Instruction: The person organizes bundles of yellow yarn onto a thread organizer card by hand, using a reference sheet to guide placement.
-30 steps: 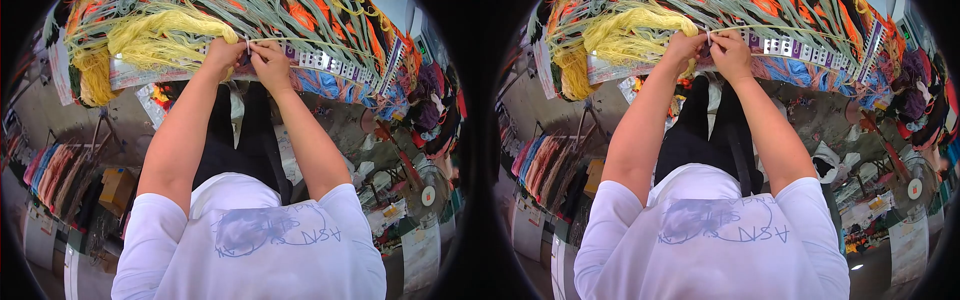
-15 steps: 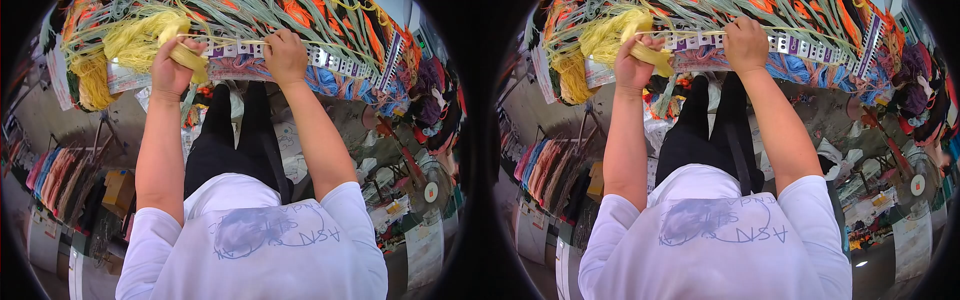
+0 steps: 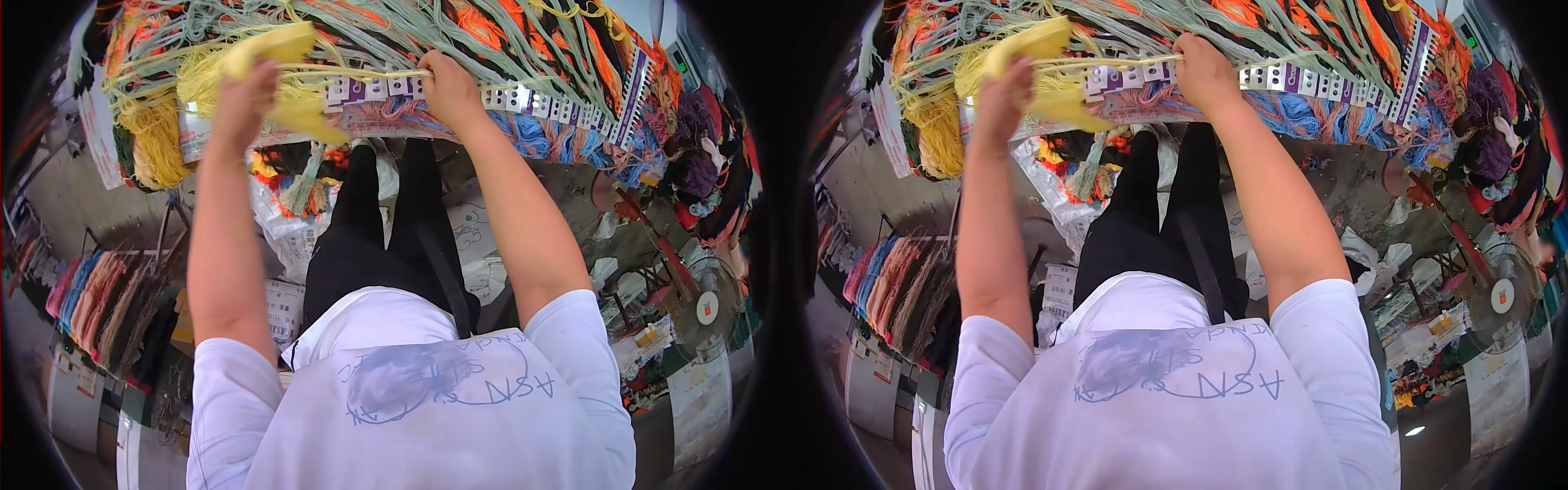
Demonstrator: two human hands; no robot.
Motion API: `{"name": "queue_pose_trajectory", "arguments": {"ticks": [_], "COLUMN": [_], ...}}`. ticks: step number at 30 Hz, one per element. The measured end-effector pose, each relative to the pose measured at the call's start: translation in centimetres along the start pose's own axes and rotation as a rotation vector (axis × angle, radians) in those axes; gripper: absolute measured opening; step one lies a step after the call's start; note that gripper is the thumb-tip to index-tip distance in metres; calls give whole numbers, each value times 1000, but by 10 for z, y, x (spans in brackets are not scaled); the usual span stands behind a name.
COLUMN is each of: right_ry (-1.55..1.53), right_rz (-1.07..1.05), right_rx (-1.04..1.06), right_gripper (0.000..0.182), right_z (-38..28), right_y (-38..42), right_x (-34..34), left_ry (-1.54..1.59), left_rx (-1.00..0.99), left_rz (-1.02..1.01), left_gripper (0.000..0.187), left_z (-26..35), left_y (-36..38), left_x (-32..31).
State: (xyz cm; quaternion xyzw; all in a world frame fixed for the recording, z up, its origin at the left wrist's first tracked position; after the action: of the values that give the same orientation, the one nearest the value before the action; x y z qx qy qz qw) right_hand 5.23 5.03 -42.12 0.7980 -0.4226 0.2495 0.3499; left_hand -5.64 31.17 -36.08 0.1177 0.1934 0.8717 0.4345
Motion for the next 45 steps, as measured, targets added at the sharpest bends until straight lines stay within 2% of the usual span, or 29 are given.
{"name": "queue_pose_trajectory", "arguments": {"ticks": [2, 5, 8, 10, 12, 14, 16, 18, 19, 22, 23, 27, 29, 32, 35, 39, 45], "right_ry": [-37, -53, -114, -186, -330, -696, -884, -730, -754, -742, -875, -891, -1021, -901, -825, -954, -1086], "right_rz": [18, 8, 9, 90, 117, -53, -173, -228, -240, -210, -286, -335, -354, -266, -300, -391, -445], "right_rx": [-27, -112, -75, -118, -134, -174, -73, 77, 54, 135, 99, 55, 39, 137, 106, 50, -44], "right_gripper": [9, 10, 12, 14, 15, 19, 23, 25, 22, 17, 14, 15, 16, 16, 15, 14, 12], "right_z": [0, -2, -8, -37, -87, -152, -203, -249, -261, -266, -263, -268, -274, -281, -280, -281, -286], "right_y": [-1, -1, 5, 19, 43, 73, 101, 125, 134, 144, 147, 160, 165, 170, 172, 178, 184], "right_x": [0, -1, 2, 24, 54, 90, 114, 150, 158, 168, 164, 169, 170, 172, 177, 181, 186], "left_ry": [1, 86, -1, 28, 216, 491, 667, 737, 787, 824, 855, 814, 773, 761, 778, 776, 528], "left_rx": [-31, -260, -312, -392, -180, -22, 21, 26, 39, -11, -5, -89, -56, -64, -59, -75, -291], "left_rz": [82, 84, 460, 210, -95, -230, -390, -494, -540, -548, -579, -667, -673, -663, -668, -627, -564], "left_gripper": [13, 4, 9, 12, 17, 19, 31, 36, 37, 38, 39, 44, 48, 50, 50, 48, 37], "left_z": [32, 89, 138, 149, 156, 167, 181, 197, 205, 223, 229, 239, 245, 250, 254, 257, 262], "left_y": [-11, -33, -13, 5, 42, 87, 124, 146, 155, 169, 173, 183, 189, 195, 199, 201, 201], "left_x": [59, 125, 113, 93, 47, -9, -42, -57, -59, -58, -56, -47, -46, -47, -44, -39, -24]}}
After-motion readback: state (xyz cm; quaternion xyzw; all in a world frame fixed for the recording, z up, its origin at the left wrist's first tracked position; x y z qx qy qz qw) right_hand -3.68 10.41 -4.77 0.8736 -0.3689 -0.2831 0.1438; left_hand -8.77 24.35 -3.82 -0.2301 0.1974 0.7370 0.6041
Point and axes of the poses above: each hand's wrist, its own y-axis away from the middle knuckle, its own x-axis out of the back of the hand, z = x × y, the point moved 4 cm from there along -y, towards the middle knuckle, and after that the axes turned 14 degrees about -x, right-handed, at the moved point
